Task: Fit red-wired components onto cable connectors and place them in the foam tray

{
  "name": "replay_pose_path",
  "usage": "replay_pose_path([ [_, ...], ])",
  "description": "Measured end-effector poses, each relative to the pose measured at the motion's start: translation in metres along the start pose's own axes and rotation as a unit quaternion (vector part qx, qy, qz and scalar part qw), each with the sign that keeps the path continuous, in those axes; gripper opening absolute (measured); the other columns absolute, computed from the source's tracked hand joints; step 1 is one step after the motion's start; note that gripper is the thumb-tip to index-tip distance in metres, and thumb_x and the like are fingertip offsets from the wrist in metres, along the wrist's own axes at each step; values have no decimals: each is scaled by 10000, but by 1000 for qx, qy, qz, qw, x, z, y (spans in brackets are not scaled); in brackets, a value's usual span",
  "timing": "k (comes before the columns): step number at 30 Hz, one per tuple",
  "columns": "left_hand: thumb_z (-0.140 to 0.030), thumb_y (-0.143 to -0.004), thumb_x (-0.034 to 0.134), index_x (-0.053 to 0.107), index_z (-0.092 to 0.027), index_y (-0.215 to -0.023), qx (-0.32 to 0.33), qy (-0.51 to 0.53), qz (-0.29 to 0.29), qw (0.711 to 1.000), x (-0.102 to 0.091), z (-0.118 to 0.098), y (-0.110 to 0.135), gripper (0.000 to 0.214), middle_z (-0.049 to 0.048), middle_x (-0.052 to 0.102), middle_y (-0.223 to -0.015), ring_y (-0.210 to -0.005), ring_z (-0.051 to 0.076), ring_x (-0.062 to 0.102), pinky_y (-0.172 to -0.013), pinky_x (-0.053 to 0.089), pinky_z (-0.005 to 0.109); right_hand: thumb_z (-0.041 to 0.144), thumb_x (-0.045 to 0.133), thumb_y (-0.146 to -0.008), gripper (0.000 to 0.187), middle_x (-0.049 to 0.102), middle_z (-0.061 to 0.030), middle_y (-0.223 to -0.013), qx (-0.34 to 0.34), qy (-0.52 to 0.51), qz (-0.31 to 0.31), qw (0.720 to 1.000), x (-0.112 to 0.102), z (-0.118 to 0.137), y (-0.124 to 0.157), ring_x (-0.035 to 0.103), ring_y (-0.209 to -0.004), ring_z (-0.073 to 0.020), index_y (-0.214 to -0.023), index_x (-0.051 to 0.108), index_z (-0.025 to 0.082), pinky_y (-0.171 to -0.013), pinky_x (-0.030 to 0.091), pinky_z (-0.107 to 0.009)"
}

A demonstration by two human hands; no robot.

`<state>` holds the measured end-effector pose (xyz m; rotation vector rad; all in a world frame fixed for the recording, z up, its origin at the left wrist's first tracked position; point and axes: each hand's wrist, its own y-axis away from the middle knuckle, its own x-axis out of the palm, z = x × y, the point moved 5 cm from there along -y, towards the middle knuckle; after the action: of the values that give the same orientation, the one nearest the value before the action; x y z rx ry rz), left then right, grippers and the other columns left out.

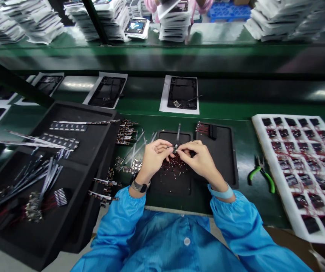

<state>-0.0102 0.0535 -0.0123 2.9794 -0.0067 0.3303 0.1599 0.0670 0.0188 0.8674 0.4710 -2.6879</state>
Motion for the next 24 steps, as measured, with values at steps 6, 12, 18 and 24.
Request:
replay_pose_path([
  [6, -255, -799, 790, 686, -136, -902, 14, -30, -16, 999, 0, 1, 1, 189, 51, 730, -676, -584, 147, 688, -531, 514, 226, 268, 663, -920, 129, 610, 16, -597, 24, 5, 1, 1000, 3, -2, 1, 564, -624, -179, -847, 763, 233, -783, 397, -371],
  [12, -266, -827, 778, 695, -157, -900, 34, -60, -45, 997, 2, 7, 5, 155, 35, 722, -711, -663, 170, 729, -565, 538, 239, 263, 646, -927, 138, 601, 21, -581, 36, 12, -6, 999, 7, -2, 3, 576, -613, -181, -874, 770, 237, -813, 417, -378],
  [18, -232, -841, 763, 709, -161, -911, 49, -77, -57, 994, 4, 3, 7, 113, 37, 738, -762, -693, 170, 743, -607, 549, 247, 279, 663, -935, 130, 621, 11, -593, 36, 24, -13, 999, 5, -2, 4, 579, -625, -189, -899, 778, 231, -805, 423, -379],
  [24, -236, -841, 767, 707, -162, -912, 39, -71, -59, 995, 5, 3, 8, 120, 37, 735, -761, -694, 175, 746, -597, 550, 245, 286, 658, -943, 129, 603, 12, -584, 35, 31, -15, 999, 6, -3, 5, 582, -633, -197, -906, 770, 233, -811, 427, -382],
])
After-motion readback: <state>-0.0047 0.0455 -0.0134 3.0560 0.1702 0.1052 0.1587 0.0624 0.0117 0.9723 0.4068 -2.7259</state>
